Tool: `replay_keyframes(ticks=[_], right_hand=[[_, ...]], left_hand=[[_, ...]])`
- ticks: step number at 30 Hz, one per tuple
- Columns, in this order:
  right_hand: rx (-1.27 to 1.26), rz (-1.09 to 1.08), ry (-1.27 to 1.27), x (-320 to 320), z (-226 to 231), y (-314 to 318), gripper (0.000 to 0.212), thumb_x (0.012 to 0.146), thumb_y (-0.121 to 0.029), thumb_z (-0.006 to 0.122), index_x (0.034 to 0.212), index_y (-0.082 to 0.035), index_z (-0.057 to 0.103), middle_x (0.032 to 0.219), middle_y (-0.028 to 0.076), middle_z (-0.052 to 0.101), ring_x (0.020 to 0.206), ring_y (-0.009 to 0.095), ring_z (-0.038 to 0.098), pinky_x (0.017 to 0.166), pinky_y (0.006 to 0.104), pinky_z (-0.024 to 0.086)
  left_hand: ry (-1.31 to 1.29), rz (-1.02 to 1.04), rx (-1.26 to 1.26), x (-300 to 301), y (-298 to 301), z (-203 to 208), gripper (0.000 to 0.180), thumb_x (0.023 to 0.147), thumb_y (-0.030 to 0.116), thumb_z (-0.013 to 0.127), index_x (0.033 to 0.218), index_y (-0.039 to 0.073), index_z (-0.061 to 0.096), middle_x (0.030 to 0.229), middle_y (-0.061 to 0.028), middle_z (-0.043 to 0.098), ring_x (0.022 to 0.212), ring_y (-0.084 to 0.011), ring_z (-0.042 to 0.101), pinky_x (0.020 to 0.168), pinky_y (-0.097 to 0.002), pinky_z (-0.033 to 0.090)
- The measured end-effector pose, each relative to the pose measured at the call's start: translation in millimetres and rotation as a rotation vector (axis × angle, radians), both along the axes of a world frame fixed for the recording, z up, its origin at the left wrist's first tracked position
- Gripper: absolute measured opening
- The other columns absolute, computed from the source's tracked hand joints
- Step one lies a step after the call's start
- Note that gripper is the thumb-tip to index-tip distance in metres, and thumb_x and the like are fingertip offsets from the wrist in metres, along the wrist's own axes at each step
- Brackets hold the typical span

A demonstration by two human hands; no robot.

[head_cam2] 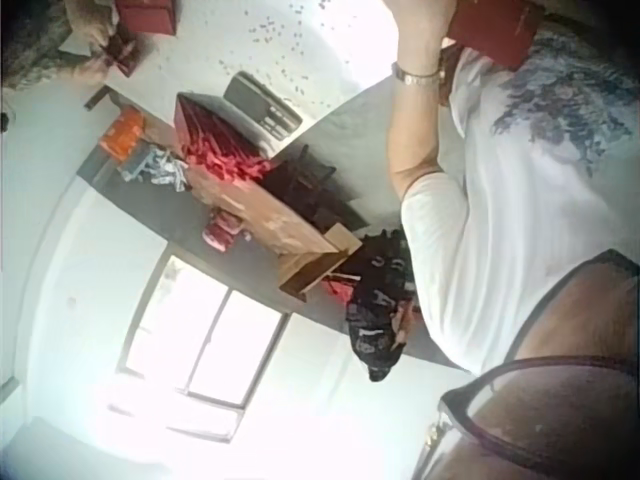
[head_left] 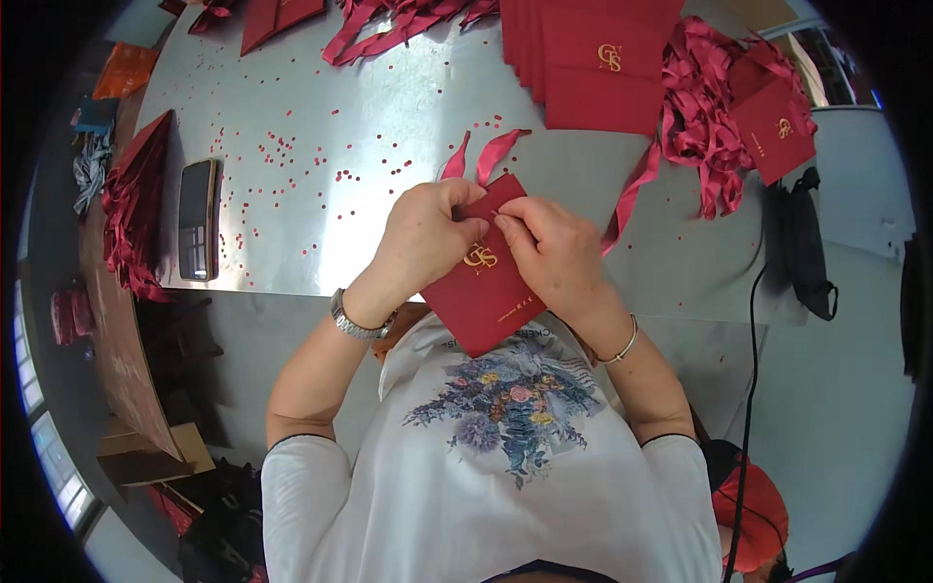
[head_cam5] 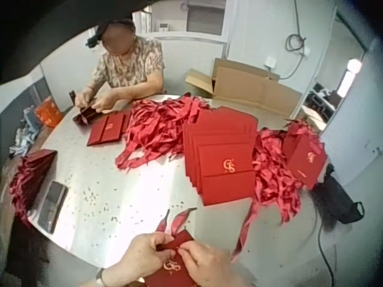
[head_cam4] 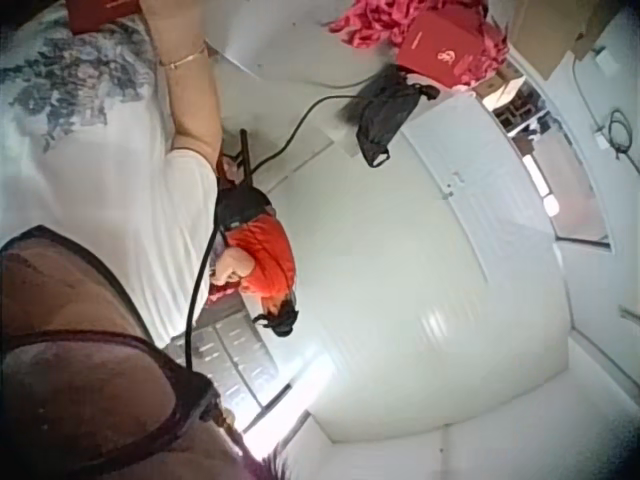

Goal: The person attaches ribbon handles to small gift bags by threading ribbons into the bags by hand.

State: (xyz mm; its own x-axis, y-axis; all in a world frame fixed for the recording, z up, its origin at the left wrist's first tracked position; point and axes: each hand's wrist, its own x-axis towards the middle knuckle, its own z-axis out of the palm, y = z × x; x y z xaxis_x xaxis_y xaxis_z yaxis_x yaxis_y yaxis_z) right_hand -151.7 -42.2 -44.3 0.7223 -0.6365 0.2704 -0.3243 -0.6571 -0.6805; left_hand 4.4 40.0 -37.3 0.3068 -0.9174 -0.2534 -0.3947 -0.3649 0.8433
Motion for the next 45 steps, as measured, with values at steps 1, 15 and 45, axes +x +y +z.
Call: replay_keyframes(ticks=[1,15,45], right_hand=[[0.0,0.003,0.002,1.1,-0.3,-0.7,0.01,0.088,-0.016,0.064,0.085,-0.007,0.061,0.08,0.01,0.065,0.072,0.031,0.064,0.061,0.0418,0.049],[-0.141,0.15,0.324,25.6,9.8,-11.8,0.014,0.084,-0.015,0.062,0.09,-0.003,0.056,0.075,0.015,0.065,0.07,0.035,0.067,0.063,0.0445,0.053],[0.152,0.162,0.314,-9.6,7.4,-15.3,0.039,0.082,-0.027,0.071,0.113,-0.011,0.053,0.08,0.016,0.068,0.077,0.038,0.066,0.068,0.0487,0.05]], left_hand=[[0.002,0.003,0.0,0.0,0.1,-0.4,0.023,0.079,0.003,0.072,0.102,0.0,0.068,0.084,-0.0078,0.071,0.074,-0.0126,0.066,0.068,-0.028,0.053],[-0.061,0.031,-0.141,-2.5,7.2,-9.4,0.025,0.079,-0.001,0.066,0.104,-0.001,0.067,0.089,-0.0132,0.071,0.079,-0.0206,0.069,0.073,-0.0302,0.053],[-0.516,0.161,-0.214,41.5,17.2,-14.3,0.008,0.086,0.005,0.061,0.09,-0.001,0.064,0.082,-0.0197,0.065,0.075,-0.0356,0.064,0.067,-0.039,0.051]])
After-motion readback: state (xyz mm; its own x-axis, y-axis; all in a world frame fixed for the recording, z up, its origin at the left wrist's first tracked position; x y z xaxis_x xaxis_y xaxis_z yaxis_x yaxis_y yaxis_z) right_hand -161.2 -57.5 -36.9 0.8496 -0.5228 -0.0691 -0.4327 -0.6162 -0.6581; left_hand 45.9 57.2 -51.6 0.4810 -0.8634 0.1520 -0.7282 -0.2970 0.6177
